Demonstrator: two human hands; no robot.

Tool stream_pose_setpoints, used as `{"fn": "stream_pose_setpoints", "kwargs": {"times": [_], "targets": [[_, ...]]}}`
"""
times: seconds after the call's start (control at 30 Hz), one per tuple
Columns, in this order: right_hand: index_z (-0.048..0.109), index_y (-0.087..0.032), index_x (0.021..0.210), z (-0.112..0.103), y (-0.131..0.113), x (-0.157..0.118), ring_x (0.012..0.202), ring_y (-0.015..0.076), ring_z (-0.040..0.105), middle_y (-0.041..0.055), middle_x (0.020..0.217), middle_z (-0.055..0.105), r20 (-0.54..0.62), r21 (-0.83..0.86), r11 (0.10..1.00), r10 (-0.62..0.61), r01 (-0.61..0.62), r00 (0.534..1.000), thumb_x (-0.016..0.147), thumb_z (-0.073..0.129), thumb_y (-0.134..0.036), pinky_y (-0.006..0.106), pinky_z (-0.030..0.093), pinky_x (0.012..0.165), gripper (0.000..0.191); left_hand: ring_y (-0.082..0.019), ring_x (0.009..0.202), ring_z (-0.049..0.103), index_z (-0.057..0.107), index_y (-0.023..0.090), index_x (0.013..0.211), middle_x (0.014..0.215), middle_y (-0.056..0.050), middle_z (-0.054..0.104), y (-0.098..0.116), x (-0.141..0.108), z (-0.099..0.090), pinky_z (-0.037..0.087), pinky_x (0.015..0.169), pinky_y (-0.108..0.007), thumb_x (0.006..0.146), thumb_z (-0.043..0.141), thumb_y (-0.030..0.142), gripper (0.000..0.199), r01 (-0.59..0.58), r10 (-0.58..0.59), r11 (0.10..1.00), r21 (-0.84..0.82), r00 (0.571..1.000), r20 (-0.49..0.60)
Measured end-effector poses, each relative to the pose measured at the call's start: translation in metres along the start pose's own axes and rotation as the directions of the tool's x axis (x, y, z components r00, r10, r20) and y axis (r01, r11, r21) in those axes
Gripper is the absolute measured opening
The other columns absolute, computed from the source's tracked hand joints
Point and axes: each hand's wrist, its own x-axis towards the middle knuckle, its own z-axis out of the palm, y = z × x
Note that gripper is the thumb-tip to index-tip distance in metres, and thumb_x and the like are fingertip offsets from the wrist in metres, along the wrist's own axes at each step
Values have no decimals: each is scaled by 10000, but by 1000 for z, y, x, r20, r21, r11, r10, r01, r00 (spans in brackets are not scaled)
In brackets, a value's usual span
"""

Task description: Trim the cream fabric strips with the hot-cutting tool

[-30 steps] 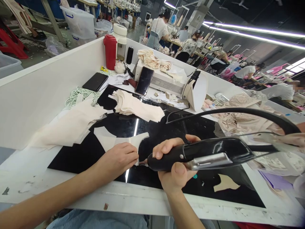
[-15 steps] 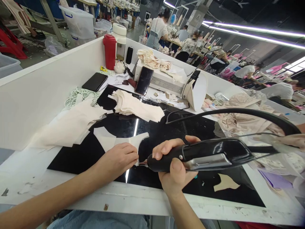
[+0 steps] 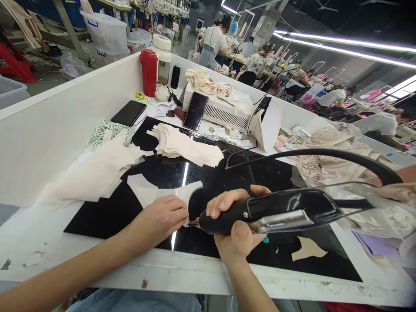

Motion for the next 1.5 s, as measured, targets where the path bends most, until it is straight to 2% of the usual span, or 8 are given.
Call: {"fn": "stream_pose_setpoints", "kwargs": {"times": [0.13, 0.33, 0.6, 0.73, 0.83, 1.03, 1.3, 1.5], "targets": [[504, -310, 1281, 0, -1, 0, 625, 129, 634, -48, 851, 627, -2, -19, 1000, 15, -15, 1000, 949, 726, -318, 318, 569, 603, 400, -210, 951, 640, 652, 150, 930, 985, -56, 671, -1, 1, 1, 553, 893, -368, 1030, 550, 91, 154, 3, -3, 1000, -13, 1000, -5], [502, -311, 1280, 2, 1, 0, 612, 130, 627, -44, 845, 616, 0, -22, 1000, -15, 15, 1000, 929, 748, -361, 301, 562, 569, 432, -199, 975, 633, 650, 149, 992, 1029, -53, 671, 2, -2, -2, 542, 922, -347, 1034, 504, 50, 182, 3, -4, 999, -54, 1000, -20], [506, -317, 1325, -3, -10, 4, 661, 132, 631, -30, 871, 627, 32, -62, 997, -35, 37, 999, 856, 833, -335, 289, 572, 588, 572, -210, 1000, 619, 623, 169, 1036, 1044, -43, 671, 7, -25, -12, 538, 924, -332, 1010, 515, 16, 188, -52, 60, 996, -75, 992, 111], [514, -322, 1298, -17, -13, 22, 660, 121, 629, -45, 865, 628, -84, -123, 991, -66, 56, 994, 892, 777, -263, 297, 569, 622, 487, -189, 943, 642, 636, 196, 1042, 1019, -32, 694, 17, -41, -21, 549, 898, -289, 1004, 448, 6, 271, -78, 91, 992, -97, 986, 142], [509, -323, 1277, -25, -9, 32, 640, 121, 618, -55, 851, 620, -171, -144, 988, -72, 47, 983, 890, 757, -299, 308, 560, 621, 461, -181, 920, 657, 651, 203, 1076, 1024, -37, 715, 23, -46, -25, 557, 893, -275, 1009, 419, 31, 297, -130, 133, 991, -41, 988, 83], [495, -329, 1284, -24, 8, 32, 634, 124, 619, -52, 849, 612, -114, -98, 993, -77, 66, 990, 898, 748, -338, 310, 553, 610, 462, -227, 1059, 652, 631, 166, 1235, 1108, -62, 706, 23, -25, -18, 551, 990, -372, 1005, 449, 9, 332, -138, 135, 968, 212, 990, 28], [488, -326, 1303, -19, 21, 29, 659, 105, 617, -49, 888, 625, -60, -12, 999, -51, 51, 997, 921, 751, -300, 277, 548, 606, 464, -268, 945, 681, 646, 133, 1158, 1043, -82, 704, 20, 12, -4, 593, 842, -430, 987, 602, 106, 179, -149, 142, 924, 351, 989, 46], [471, -313, 1297, -18, 21, 30, 644, 101, 618, -49, 883, 618, -70, -36, 997, -71, 68, 995, 925, 746, -316, 257, 551, 567, 463, -276, 940, 682, 652, 110, 1202, 1066, -98, 714, 11, 13, 7, 588, 839, -426, 883, 764, 122, 338, -137, 129, 906, 402, 991, 45]]}}
